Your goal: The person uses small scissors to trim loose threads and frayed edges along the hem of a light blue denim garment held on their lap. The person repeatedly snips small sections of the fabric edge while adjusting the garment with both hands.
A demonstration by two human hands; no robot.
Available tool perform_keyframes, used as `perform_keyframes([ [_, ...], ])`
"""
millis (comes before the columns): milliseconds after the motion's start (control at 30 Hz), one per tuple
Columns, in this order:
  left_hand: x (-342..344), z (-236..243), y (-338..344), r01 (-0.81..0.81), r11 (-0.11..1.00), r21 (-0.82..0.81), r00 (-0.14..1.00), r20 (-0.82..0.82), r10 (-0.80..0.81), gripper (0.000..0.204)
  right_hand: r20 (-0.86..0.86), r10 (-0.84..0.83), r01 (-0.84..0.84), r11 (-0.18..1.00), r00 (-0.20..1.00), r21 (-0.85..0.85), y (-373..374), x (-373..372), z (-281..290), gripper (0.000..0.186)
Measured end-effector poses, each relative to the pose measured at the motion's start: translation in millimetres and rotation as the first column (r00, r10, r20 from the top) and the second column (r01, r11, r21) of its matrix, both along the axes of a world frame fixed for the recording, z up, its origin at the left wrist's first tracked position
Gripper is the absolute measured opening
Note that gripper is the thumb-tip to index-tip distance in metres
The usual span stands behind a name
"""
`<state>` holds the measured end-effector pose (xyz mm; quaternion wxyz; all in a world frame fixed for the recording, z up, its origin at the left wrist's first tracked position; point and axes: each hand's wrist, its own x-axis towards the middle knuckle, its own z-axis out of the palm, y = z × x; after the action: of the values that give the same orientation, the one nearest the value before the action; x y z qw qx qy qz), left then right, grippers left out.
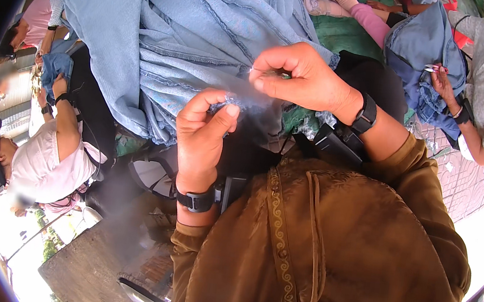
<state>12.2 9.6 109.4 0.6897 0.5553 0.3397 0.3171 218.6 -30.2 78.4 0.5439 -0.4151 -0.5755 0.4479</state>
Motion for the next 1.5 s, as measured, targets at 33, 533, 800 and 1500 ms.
perform_keyframes([
  [33, -0.9, 2.3, -2.1, -0.018, 0.999, -0.041, 0.999, 0.026, 0.019, 0.014, 0.045, -0.006, 0.002, 0.997, 0.999, 0.079, -1.9, -5.0, 9.3, 0.019],
  [533, -20.2, 9.8, -14.1, -0.085, 0.996, 0.021, 0.996, 0.007, 0.084, 0.017, 0.418, -0.207, 0.127, 0.969, 0.884, 0.212, -22.5, -28.1, 25.4, 0.020],
  [800, -28.5, 8.5, -17.1, -0.053, 0.987, 0.151, 0.975, -0.205, 0.084, 0.012, 0.242, -0.113, 0.111, 0.994, 0.963, 0.024, -16.5, -41.5, 33.6, 0.034],
  [1500, -34.0, 12.0, -25.6, -0.077, 0.993, 0.087, 0.997, 0.013, 0.076, 0.014, 0.397, -0.295, 0.237, 0.953, 0.869, 0.190, -10.3, -38.6, 1.8, 0.012],
])
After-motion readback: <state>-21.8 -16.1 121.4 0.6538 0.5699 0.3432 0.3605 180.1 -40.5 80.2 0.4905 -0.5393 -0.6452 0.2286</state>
